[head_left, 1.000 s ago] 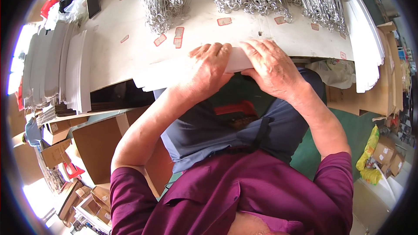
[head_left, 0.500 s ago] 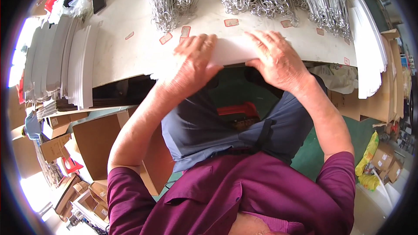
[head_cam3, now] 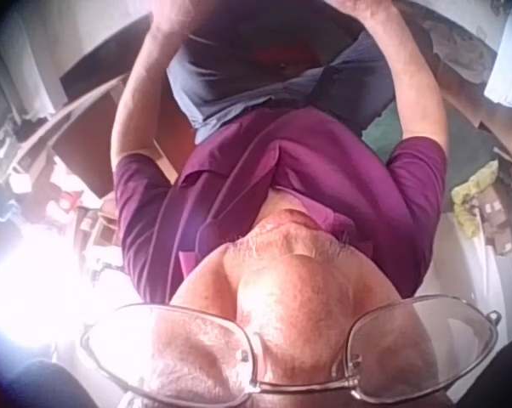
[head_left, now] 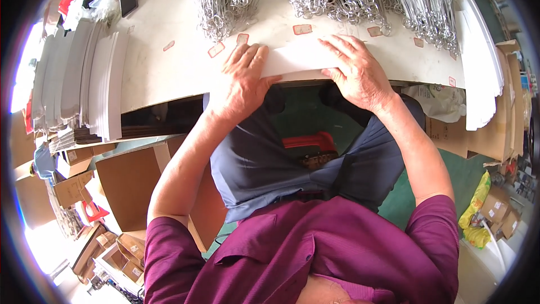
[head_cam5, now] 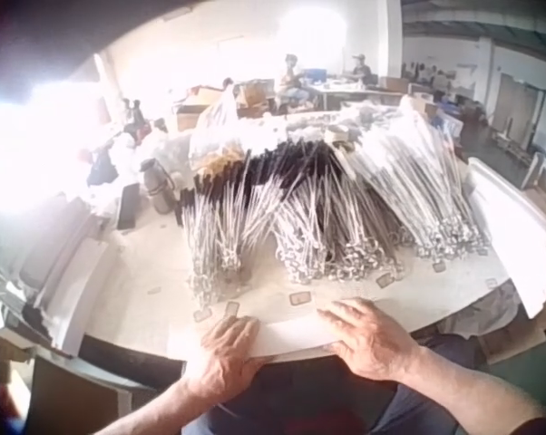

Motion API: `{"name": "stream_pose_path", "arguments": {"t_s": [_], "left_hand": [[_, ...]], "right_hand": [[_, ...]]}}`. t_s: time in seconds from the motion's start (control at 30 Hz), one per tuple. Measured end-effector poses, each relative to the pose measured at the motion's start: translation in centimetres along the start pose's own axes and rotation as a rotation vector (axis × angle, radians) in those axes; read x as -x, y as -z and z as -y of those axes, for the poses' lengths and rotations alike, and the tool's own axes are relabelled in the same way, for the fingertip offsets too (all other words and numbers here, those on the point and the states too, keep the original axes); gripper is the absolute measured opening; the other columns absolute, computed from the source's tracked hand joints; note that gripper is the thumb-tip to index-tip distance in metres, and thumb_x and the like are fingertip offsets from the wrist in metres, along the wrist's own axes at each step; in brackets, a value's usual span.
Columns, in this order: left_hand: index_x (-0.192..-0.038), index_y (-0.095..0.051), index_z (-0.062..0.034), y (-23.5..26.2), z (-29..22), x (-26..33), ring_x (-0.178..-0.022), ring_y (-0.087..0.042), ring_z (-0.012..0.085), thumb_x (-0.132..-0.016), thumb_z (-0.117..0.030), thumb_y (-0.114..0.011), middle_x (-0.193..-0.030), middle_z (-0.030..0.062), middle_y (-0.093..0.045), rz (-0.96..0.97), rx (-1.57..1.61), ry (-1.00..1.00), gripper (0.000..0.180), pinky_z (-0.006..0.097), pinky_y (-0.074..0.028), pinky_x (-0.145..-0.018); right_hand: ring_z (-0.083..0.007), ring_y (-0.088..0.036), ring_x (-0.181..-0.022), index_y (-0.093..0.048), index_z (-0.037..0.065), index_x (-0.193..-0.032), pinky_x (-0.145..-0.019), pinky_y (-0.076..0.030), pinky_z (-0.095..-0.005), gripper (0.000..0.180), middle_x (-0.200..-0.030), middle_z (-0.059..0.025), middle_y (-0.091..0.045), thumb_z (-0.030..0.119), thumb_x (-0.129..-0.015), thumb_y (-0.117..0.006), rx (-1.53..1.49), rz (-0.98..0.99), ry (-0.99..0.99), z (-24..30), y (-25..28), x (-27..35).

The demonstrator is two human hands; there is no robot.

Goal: Assembling bundles of long cleaning brushes into white plastic housings in a factory setting.

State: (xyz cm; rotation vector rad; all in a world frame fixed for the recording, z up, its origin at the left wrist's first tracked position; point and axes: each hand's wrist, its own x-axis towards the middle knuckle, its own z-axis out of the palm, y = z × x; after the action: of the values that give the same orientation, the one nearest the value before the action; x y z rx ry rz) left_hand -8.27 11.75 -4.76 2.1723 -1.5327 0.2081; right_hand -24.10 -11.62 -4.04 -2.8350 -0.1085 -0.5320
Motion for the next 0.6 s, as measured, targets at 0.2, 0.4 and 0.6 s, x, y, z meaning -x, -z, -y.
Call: {"name": "stream_pose_path", "arguments": {"t_s": [0.2,0.4,0.6], "left_hand": [[-0.145,-0.049,0.0033,-2.5,-1.6,2.3,-0.139,-0.047,0.0404,-0.084,-0.039,-0.077,-0.146,0.0233,-0.053,0.017,-0.171,0.039,0.080,0.051,-0.034,-0.118],[-0.151,-0.039,0.0053,-2.4,-2.3,1.2,-0.145,-0.038,0.0414,-0.082,-0.045,-0.078,-0.154,0.0264,-0.042,0.143,-0.185,0.009,0.093,0.052,-0.027,-0.121],[-0.151,-0.036,0.0072,2.7,2.7,6.4,-0.143,-0.039,0.0461,-0.086,-0.034,-0.078,-0.156,0.0289,-0.040,0.160,-0.317,0.145,0.088,0.054,-0.031,-0.119]], "right_hand": [[-0.0365,-0.042,-0.142,-0.045,-0.005,-0.147,-0.123,-0.029,-0.0464,0.072,-0.150,-0.0226,-0.047,0.035,-0.092,-0.069,0.062,0.093,0.009,1.1,-0.5,1.7],[-0.0359,-0.040,-0.145,-0.044,-0.009,-0.146,-0.125,-0.026,-0.0470,0.074,-0.150,-0.0245,-0.048,0.026,-0.087,-0.070,0.123,0.098,0.079,4.1,-3.2,-0.7],[-0.0311,-0.035,-0.149,-0.038,-0.007,-0.151,-0.126,-0.023,-0.0447,0.082,-0.157,-0.0199,-0.040,0.039,-0.091,-0.072,0.232,0.090,-0.151,-0.3,-0.4,3.8]]}}
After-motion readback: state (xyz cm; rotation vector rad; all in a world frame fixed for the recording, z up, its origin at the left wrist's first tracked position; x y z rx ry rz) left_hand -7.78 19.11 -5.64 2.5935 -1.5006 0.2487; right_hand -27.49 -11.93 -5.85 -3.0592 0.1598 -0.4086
